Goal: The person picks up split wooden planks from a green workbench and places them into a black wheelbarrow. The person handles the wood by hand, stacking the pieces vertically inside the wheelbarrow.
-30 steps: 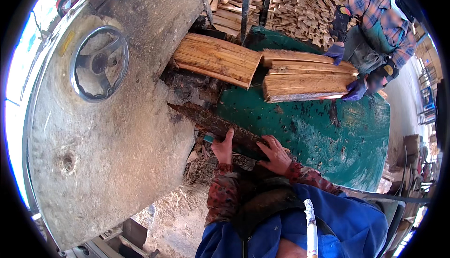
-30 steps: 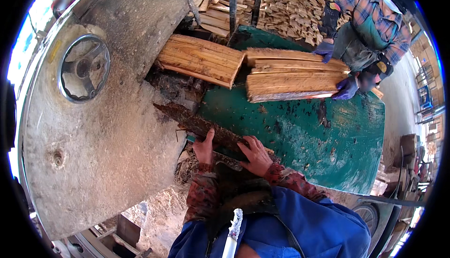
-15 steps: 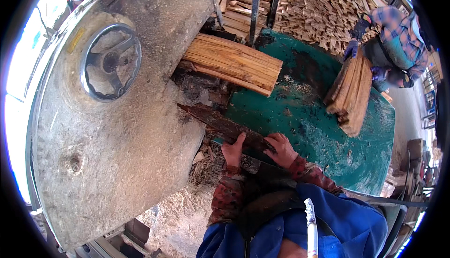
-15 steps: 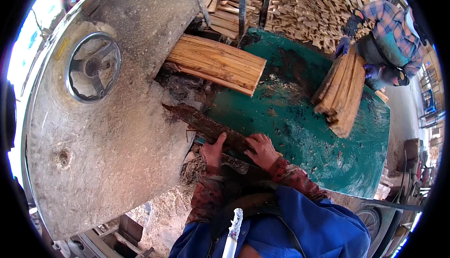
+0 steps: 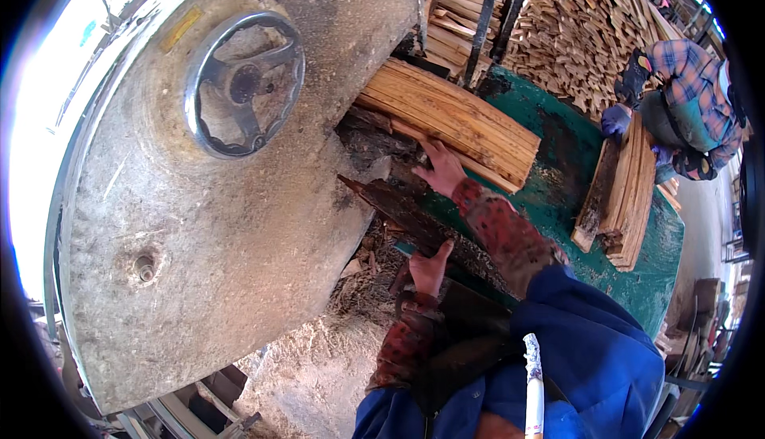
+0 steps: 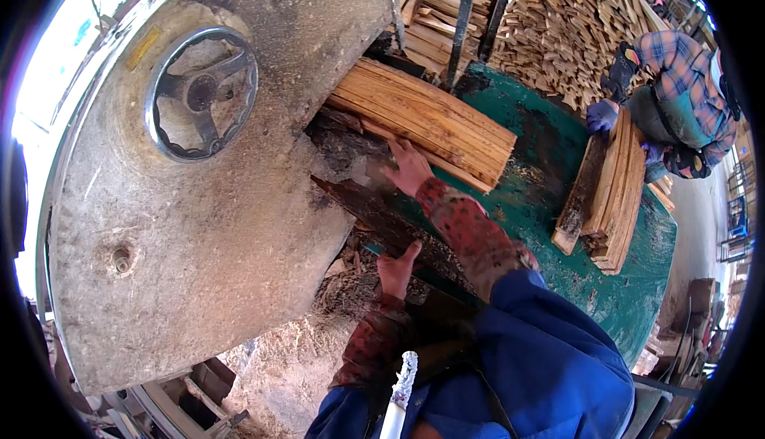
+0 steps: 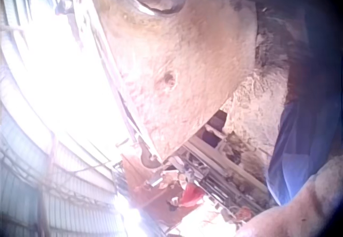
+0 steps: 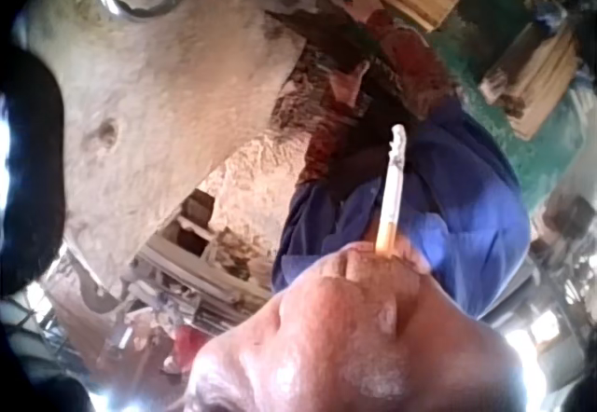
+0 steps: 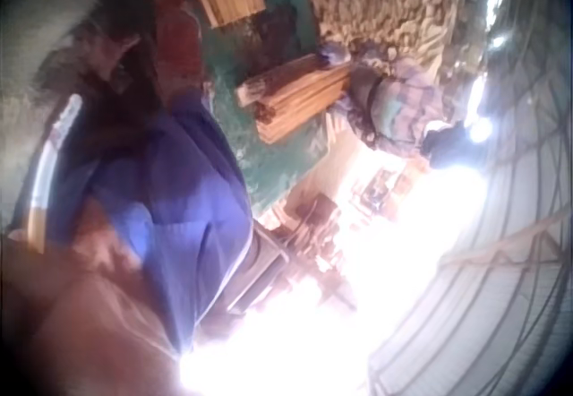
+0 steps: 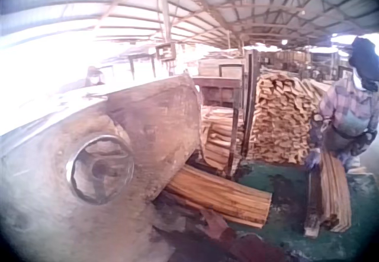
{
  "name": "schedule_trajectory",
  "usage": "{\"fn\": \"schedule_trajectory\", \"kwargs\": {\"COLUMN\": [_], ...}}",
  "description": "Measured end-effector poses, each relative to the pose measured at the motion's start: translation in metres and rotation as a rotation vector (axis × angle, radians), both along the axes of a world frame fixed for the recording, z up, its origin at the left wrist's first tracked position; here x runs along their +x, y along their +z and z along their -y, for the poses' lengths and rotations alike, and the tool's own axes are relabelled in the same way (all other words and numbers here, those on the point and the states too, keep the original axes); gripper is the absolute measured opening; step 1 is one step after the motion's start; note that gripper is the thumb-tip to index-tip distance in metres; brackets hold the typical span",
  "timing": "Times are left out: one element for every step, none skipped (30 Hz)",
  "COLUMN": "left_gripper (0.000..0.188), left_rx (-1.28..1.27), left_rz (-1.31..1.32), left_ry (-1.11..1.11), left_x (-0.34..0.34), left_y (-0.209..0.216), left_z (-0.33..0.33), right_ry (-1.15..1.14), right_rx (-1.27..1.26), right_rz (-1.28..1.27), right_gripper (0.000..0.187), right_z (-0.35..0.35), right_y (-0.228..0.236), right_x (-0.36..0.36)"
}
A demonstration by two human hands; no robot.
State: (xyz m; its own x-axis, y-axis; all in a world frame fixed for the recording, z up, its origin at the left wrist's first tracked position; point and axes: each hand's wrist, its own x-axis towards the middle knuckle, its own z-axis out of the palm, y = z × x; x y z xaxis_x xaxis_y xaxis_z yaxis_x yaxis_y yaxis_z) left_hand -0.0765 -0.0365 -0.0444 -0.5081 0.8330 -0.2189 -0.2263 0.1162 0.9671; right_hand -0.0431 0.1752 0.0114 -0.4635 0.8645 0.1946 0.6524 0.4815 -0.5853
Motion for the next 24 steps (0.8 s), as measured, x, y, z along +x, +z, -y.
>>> {"fn": "schedule_trajectory", "kwargs": {"left_gripper": [0.037, 0.037, 0.037, 0.036, 0.036, 0.035, 0.035, 0.035, 0.035, 0.035, 0.034, 0.034, 0.033, 0.032, 0.031, 0.031, 0.031, 0.032, 0.032, 0.032, 0.032, 0.031, 0.032, 0.032], "left_rx": [-0.061, -0.121, -0.180, -0.143, -0.111, -0.076, -0.058, -0.084, -0.110, -0.136, -0.123, -0.108, -0.093, -0.122, -0.149, -0.176, -0.132, -0.088, -0.043, -0.060, -0.080, -0.099, -0.111, -0.124], "left_rz": [0.029, 0.058, 0.087, 0.119, 0.157, 0.194, 0.272, 0.220, 0.169, 0.118, 0.116, 0.117, 0.118, 0.134, 0.149, 0.164, 0.209, 0.254, 0.299, 0.271, 0.242, 0.214, 0.178, 0.141], "left_ry": [0.005, 0.008, 0.011, 0.009, 0.007, 0.002, 0.001, -0.007, -0.016, -0.026, -0.009, -0.001, 0.007, 0.011, 0.014, 0.016, 0.038, 0.058, 0.076, 0.056, 0.044, 0.028, 0.043, 0.054], "left_x": [0.001, 0.000, -0.002, -0.005, -0.006, -0.006, -0.008, -0.010, -0.011, -0.012, -0.017, -0.019, -0.021, -0.020, -0.018, -0.015, -0.012, -0.009, -0.006, -0.006, -0.009, -0.011, -0.015, -0.016], "left_y": [-0.007, -0.008, -0.009, -0.011, -0.001, 0.010, 0.017, 0.015, 0.014, 0.013, 0.014, 0.021, 0.023, 0.017, 0.007, -0.002, -0.001, -0.001, 0.000, -0.001, -0.001, 0.000, 0.005, 0.010], "left_z": [0.002, 0.004, 0.003, 0.001, 0.001, 0.001, 0.001, 0.000, 0.000, -0.001, 0.000, -0.001, -0.002, -0.002, -0.002, -0.002, -0.002, -0.002, -0.001, -0.002, -0.003, -0.004, -0.004, -0.004], "right_ry": [0.008, 0.016, 0.022, 0.038, 0.053, 0.066, 0.085, 0.105, 0.124, 0.145, 0.179, 0.204, 0.201, 0.180, 0.156, 0.133, 0.111, 0.104, 0.095, 0.083, 0.118, 0.150, 0.189, 0.208], "right_rx": [-0.014, -0.028, -0.041, -0.034, -0.033, -0.028, 0.012, 0.053, 0.095, 0.123, 0.145, 0.170, 0.198, 0.214, 0.231, 0.248, 0.253, 0.242, 0.232, 0.222, 0.186, 0.149, 0.111, 0.075], "right_rz": [0.007, 0.014, 0.021, 0.009, 0.003, -0.004, 0.065, 0.133, 0.201, 0.252, 0.300, 0.351, 0.320, 0.359, 0.399, 0.438, 0.556, 0.549, 0.542, 0.536, 0.492, 0.449, 0.404, 0.369], "right_gripper": [0.069, 0.070, 0.072, 0.073, 0.073, 0.074, 0.076, 0.077, 0.079, 0.080, 0.081, 0.081, 0.084, 0.085, 0.087, 0.088, 0.088, 0.084, 0.080, 0.076, 0.071, 0.066, 0.062, 0.059], "right_z": [-0.012, -0.022, -0.029, -0.032, -0.035, -0.038, -0.043, -0.046, -0.050, -0.054, -0.052, -0.051, -0.050, -0.051, -0.054, -0.056, -0.055, -0.058, -0.061, -0.065, -0.067, -0.071, -0.070, -0.067], "right_y": [0.000, 0.002, 0.004, 0.005, 0.003, 0.000, -0.004, -0.009, -0.012, -0.016, -0.014, -0.010, -0.008, -0.007, -0.006, -0.005, -0.009, -0.012, -0.014, -0.015, -0.015, -0.014, -0.012, -0.010], "right_x": [-0.015, -0.030, -0.044, -0.056, -0.066, -0.074, -0.083, -0.092, -0.101, -0.108, -0.122, -0.132, -0.142, -0.151, -0.159, -0.167, -0.177, -0.179, -0.179, -0.177, -0.175, -0.168, -0.163, -0.154]}}
